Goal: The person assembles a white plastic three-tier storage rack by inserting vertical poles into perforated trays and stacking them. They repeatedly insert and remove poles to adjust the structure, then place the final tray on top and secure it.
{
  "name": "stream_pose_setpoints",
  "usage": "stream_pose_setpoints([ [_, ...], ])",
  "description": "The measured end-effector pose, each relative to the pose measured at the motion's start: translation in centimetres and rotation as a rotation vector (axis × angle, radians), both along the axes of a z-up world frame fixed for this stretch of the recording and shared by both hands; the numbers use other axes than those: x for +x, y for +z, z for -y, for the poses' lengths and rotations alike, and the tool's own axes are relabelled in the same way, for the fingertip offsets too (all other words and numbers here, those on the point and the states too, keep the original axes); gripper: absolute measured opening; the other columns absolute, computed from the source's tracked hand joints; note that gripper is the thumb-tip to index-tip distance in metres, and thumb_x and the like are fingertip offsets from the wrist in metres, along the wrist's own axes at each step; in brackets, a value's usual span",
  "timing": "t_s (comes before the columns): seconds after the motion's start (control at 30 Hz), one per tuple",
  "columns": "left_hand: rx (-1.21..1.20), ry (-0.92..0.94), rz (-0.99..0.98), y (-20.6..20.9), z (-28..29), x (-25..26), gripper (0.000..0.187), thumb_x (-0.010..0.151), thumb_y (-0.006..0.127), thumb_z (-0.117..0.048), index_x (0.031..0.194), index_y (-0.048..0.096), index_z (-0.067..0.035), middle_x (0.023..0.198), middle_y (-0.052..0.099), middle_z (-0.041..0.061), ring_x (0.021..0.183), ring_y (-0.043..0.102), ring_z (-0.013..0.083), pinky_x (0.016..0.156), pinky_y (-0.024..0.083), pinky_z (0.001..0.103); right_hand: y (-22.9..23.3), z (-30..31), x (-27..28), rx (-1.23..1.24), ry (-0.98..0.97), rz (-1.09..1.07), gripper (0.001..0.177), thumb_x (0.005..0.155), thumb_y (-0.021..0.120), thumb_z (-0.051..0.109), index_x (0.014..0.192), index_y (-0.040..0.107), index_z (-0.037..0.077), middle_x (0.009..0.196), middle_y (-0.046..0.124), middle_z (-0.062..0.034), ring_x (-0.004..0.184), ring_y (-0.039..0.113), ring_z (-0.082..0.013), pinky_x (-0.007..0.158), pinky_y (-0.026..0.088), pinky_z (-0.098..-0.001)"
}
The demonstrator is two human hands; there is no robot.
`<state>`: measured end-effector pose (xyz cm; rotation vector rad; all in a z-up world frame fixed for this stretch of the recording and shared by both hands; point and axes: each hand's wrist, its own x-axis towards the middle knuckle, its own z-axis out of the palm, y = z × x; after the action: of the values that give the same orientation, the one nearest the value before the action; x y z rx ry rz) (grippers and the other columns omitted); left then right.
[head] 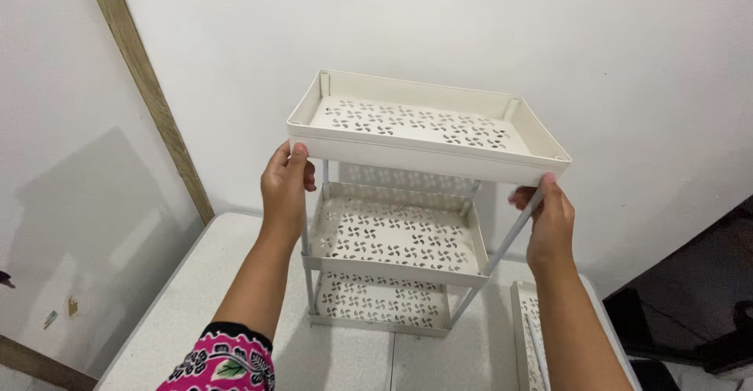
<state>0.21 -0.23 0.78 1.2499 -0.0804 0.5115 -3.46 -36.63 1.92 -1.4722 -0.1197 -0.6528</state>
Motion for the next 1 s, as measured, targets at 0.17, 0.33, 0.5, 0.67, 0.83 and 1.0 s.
stream_pose_setpoints([
  [0.17,0.05,-0.024,-0.009,-0.2,-0.7,-0.1,0.034,0.101,0.057,-0.037,0.085,0.067,-0.009,0.076,0.068,-0.003,0.073,0.061,0.0079,0.078,0.055,0.023,0.1,0.4,-0.1,0.164,0.079,-0.048,0.04,0.103,0.052,0.044,0.1,0.06,0.005,0.08,0.057,-0.0011,0.075,0.052,-0.0116,0.072,0.045,-0.028],
  [0.33,0.031,-0.004,-0.01,-0.6,0.0,0.4,0.036,0.105,0.055,-0.041,0.082,0.057,-0.014,0.07,0.049,-0.005,0.065,0.041,0.007,0.06,0.039,0.024,-1.5,0.2,1.3,0.141,0.068,0.032,0.045,0.109,0.051,0.052,0.091,0.051,0.011,0.073,0.036,0.0051,0.064,0.032,-0.0079,0.058,0.033,-0.0253],
  [0.5,0.016,0.026,0.062,-0.7,0.2,0.8,0.038,0.105,0.057,-0.041,0.08,0.051,-0.013,0.067,0.043,-0.007,0.06,0.035,0.0049,0.052,0.031,0.023,-1.7,-0.5,1.3,0.082,-0.041,0.01,0.051,0.104,0.047,0.059,0.085,0.048,0.012,0.067,0.036,0.0054,0.057,0.03,-0.0084,0.05,0.029,-0.0246],
  [0.67,0.004,0.07,0.091,-0.7,0.5,0.8,0.035,0.102,0.065,-0.037,0.082,0.05,-0.013,0.064,0.04,-0.008,0.056,0.031,0.004,0.048,0.026,0.023,-1.1,-1.0,1.1,0.105,-0.017,0.02,0.05,0.1,0.048,0.061,0.093,0.056,0.012,0.063,0.032,0.0063,0.055,0.026,-0.0069,0.049,0.026,-0.0239],
  [0.83,-0.016,0.013,0.035,-0.4,-0.3,0.7,0.032,0.099,0.065,-0.036,0.083,0.055,-0.011,0.063,0.044,-0.004,0.056,0.038,0.0073,0.055,0.041,0.027,-1.8,-0.4,1.8,0.134,0.012,0.027,0.05,0.105,0.05,0.057,0.097,0.056,0.008,0.067,0.036,0.0055,0.059,0.03,-0.0079,0.052,0.029,-0.0251],
  [1.0,0.243,0.557,0.229,-0.4,2.1,-2.5,0.026,0.1,0.058,-0.025,0.112,0.054,-0.003,0.108,0.052,0.006,0.103,0.048,0.0182,0.096,0.039,0.042,-2.2,0.8,1.2,0.249,0.239,0.065,0.041,0.109,0.047,0.044,0.102,0.059,0.006,0.073,0.047,0.0006,0.07,0.044,-0.0128,0.072,0.046,-0.0309],
])
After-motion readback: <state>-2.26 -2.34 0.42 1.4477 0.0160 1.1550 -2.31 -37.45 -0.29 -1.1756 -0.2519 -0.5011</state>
